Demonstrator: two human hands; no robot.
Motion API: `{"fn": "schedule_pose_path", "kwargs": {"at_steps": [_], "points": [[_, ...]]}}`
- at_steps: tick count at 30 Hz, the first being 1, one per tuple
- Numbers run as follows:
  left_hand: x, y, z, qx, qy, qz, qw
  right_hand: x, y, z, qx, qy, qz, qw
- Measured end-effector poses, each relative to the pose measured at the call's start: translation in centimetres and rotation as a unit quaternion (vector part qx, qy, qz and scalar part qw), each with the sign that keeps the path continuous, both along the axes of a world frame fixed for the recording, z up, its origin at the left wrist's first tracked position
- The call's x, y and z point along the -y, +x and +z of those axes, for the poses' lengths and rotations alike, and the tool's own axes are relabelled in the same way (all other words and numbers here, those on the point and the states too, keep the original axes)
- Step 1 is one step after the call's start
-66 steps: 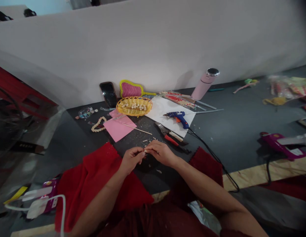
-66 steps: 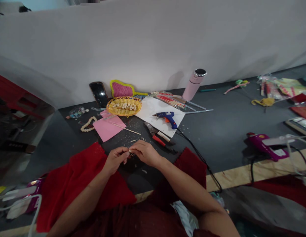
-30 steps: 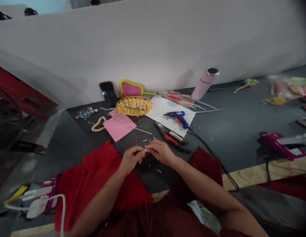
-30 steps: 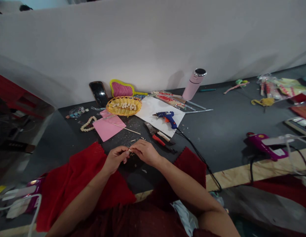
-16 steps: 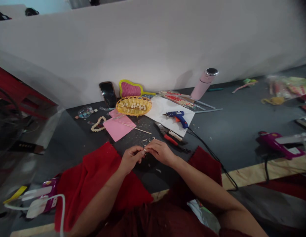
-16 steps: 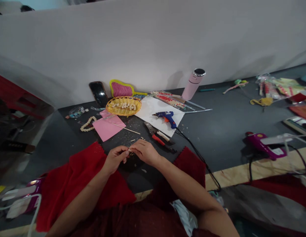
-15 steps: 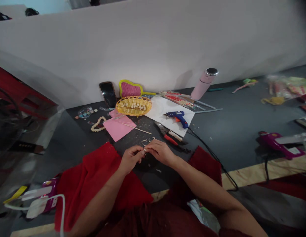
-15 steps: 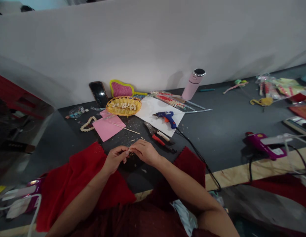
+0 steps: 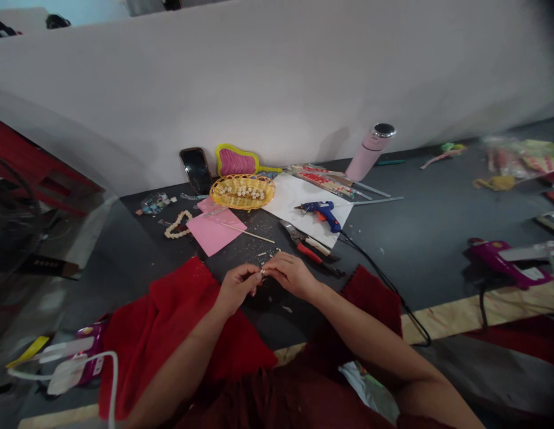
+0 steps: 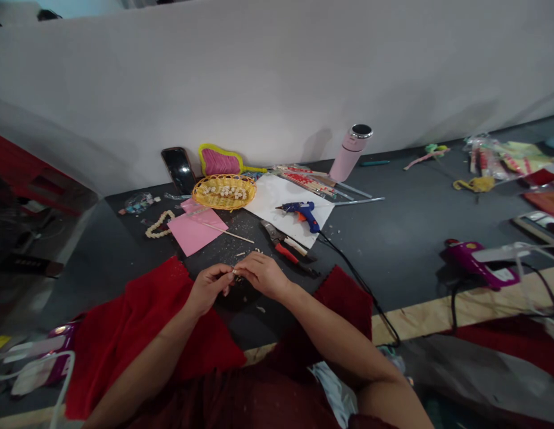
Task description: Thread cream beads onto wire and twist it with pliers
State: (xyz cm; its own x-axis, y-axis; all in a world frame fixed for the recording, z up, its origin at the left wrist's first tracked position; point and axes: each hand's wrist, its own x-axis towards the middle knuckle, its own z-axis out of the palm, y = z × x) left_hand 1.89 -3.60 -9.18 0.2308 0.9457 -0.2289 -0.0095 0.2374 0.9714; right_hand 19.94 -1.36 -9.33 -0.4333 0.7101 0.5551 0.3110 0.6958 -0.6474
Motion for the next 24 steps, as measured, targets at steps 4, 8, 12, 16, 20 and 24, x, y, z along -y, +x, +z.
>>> {"fn": "schedule_pose_path", "kwargs": {"at_steps": [4,8,12,16,20,24], "points": [[-0.04,-0.01,-0.1,-0.002,-0.003,0.001,1.0,-0.02,-0.02,-0.07,-0.002,-0.002,0.001,1.0],[-0.02,-0.03,-0.17,-0.005,-0.004,0.002,1.0,-0.01,-0.04,-0.18,-0.003,-0.003,0.001,1.0],[-0.03,-0.05,-0.33,-0.006,-0.003,0.002,1.0,-0.01,-0.02,-0.34,0.003,-0.001,0.002,1.0],[-0.07,-0.13,-0.49,-0.007,0.0,0.001,1.0,-0.06,0.03,-0.44,0.008,0.003,0.003,1.0],[-0.08,-0.16,-0.33,-0.004,0.002,-0.001,1.0,-0.05,0.05,-0.34,0.012,0.003,0.001,1.0],[-0.06,-0.11,-0.11,-0.005,0.0,0.002,1.0,0.01,-0.01,-0.21,0.018,-0.004,0.005,1.0]]}}
